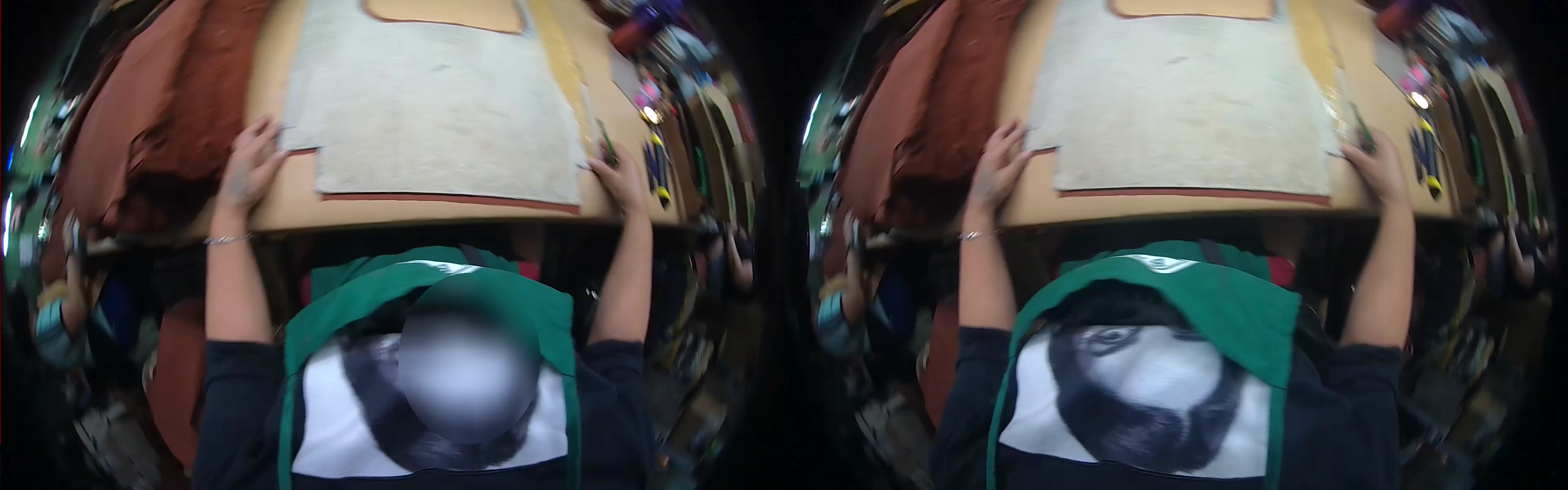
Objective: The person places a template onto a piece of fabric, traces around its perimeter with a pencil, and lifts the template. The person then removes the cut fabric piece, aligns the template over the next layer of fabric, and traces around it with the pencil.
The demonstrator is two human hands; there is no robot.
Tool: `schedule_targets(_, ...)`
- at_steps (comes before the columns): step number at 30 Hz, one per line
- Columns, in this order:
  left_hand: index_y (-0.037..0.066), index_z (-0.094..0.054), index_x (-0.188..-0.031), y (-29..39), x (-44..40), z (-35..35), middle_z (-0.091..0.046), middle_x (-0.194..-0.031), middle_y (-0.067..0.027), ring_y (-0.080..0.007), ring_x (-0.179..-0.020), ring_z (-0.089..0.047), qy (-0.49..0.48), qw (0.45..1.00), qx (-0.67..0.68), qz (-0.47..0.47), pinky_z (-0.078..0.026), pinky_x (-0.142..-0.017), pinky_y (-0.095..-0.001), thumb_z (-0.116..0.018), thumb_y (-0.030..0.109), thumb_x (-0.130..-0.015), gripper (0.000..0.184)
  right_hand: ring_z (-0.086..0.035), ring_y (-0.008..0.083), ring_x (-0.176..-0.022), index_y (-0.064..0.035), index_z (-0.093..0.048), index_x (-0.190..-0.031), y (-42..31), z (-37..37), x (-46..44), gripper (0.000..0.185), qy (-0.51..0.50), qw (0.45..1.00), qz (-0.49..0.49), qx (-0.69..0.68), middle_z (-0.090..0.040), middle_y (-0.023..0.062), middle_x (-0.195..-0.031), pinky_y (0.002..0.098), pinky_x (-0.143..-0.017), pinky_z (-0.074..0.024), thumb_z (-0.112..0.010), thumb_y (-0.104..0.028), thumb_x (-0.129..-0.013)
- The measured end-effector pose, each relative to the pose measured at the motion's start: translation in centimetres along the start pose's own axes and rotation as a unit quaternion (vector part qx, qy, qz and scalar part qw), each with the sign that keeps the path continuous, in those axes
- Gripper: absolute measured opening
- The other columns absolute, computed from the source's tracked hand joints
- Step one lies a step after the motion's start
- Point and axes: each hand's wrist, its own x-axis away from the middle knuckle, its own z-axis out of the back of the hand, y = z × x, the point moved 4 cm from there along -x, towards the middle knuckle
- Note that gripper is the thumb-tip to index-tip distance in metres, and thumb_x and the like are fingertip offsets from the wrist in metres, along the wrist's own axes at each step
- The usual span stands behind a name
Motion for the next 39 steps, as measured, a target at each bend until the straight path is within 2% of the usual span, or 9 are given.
schedule_targets(7, 0.003, -0.049, -0.115, 0.2, 0.5, -0.1, -0.041, -0.123, -0.0166, -0.0298, -0.116, -0.035, 0.056, 0.998, 0.026, 0.020, -0.028, -0.097, -0.0368, -0.057, 0.026, -0.076, 0.046, -0.047, 0.0079, -0.070, 0.0021, -0.052, -0.107, -0.9, 0.0, -0.1, 0.037, 0.003, 0.995, -0.071, -0.065, -0.052, 0.0008, -0.079, 0.0215, -0.063, -0.0401, -0.063, -0.013, -0.075)
schedule_targets(13, 0.008, -0.049, -0.115, 1.4, 0.9, -0.4, -0.041, -0.124, -0.0145, -0.0296, -0.119, -0.032, 0.050, 0.998, -0.038, 0.031, -0.028, -0.096, -0.0393, -0.056, 0.028, -0.075, 0.046, -0.046, 0.0039, -0.066, -0.0021, -0.055, -0.103, -3.7, -2.4, -0.5, 0.026, 0.136, 0.893, -0.110, -0.414, -0.054, 0.0017, -0.081, 0.0170, -0.055, -0.0364, -0.056, -0.016, -0.082)
schedule_targets(15, 0.009, -0.049, -0.116, 1.2, 0.9, -0.4, -0.041, -0.123, -0.0145, -0.0298, -0.119, -0.032, 0.044, 0.998, -0.034, 0.033, -0.028, -0.096, -0.0393, -0.057, 0.028, -0.074, 0.046, -0.044, 0.0021, -0.066, -0.0037, -0.056, -0.101, -8.5, -4.5, 0.3, 0.023, 0.072, 0.860, -0.112, -0.492, -0.054, 0.0007, -0.082, 0.0157, -0.052, -0.0337, -0.054, -0.017, -0.082)
schedule_targets(22, 0.010, -0.049, -0.116, 0.9, 1.0, -0.5, -0.040, -0.124, -0.0143, -0.0298, -0.120, -0.030, 0.047, 0.998, -0.044, 0.009, -0.027, -0.097, -0.0399, -0.057, 0.025, -0.074, 0.046, -0.046, 0.0070, -0.072, -0.0037, -0.057, -0.098, -12.1, -4.8, 0.5, 0.021, -0.027, 0.965, -0.042, -0.258, -0.053, 0.0004, -0.083, 0.0194, -0.060, -0.0361, -0.050, -0.019, -0.085)
schedule_targets(25, 0.010, -0.050, -0.116, 1.2, 1.0, -0.4, -0.039, -0.124, -0.0147, -0.0306, -0.119, -0.030, 0.041, 0.998, -0.042, 0.018, -0.027, -0.097, -0.0389, -0.057, 0.025, -0.074, 0.046, -0.046, 0.0074, -0.072, -0.0046, -0.058, -0.096, -11.4, -5.4, 1.0, 0.023, -0.032, 0.897, -0.079, -0.433, -0.052, 0.0002, -0.084, 0.0206, -0.061, -0.0359, -0.048, -0.023, -0.087)
schedule_targets(30, 0.011, -0.047, -0.120, 3.3, 1.4, -0.6, -0.035, -0.129, -0.0157, -0.0334, -0.123, -0.025, 0.066, 0.993, -0.100, 0.013, -0.021, -0.099, -0.0445, -0.059, 0.035, -0.074, 0.053, -0.045, 0.0049, -0.062, -0.0046, -0.058, -0.088, -16.5, -10.3, 3.5, 0.034, -0.148, 0.905, -0.015, -0.399, -0.048, -0.0007, -0.075, 0.0166, -0.052, -0.0341, -0.043, -0.035, -0.089)
schedule_targets(31, 0.010, -0.046, -0.121, 4.2, 1.7, -0.7, -0.035, -0.129, -0.0160, -0.0340, -0.123, -0.024, 0.064, 0.991, -0.112, 0.019, -0.019, -0.100, -0.0438, -0.059, 0.037, -0.073, 0.056, -0.048, 0.0048, -0.063, -0.0035, -0.057, -0.089, -18.0, -11.6, 4.2, 0.031, -0.185, 0.886, -0.068, -0.420, -0.049, -0.0005, -0.075, 0.0158, -0.052, -0.0383, -0.046, -0.033, -0.088)
schedule_targets(35, 0.015, -0.039, -0.127, 5.0, 2.2, -1.4, -0.023, -0.137, -0.0146, -0.0340, -0.128, -0.012, -0.035, 0.987, -0.152, 0.050, -0.011, -0.099, -0.0530, -0.062, 0.054, -0.063, 0.079, -0.055, 0.0104, -0.074, -0.0002, -0.051, -0.090, -22.7, -16.6, 5.0, 0.016, -0.275, 0.793, 0.034, -0.543, -0.053, 0.0041, -0.082, 0.0224, -0.069, -0.0468, -0.049, -0.016, -0.088)
schedule_targets(39, 0.017, -0.033, -0.131, 4.6, 2.1, -1.2, -0.016, -0.140, -0.0145, -0.0334, -0.130, -0.007, -0.102, 0.987, -0.104, 0.070, -0.006, -0.097, -0.0580, -0.064, 0.060, -0.056, 0.091, -0.055, 0.0095, -0.074, -0.0003, -0.052, -0.089, -24.6, -18.6, 5.4, 0.012, -0.271, 0.794, 0.063, -0.541, -0.055, 0.0038, -0.078, 0.0225, -0.068, -0.0457, -0.053, -0.011, -0.085)
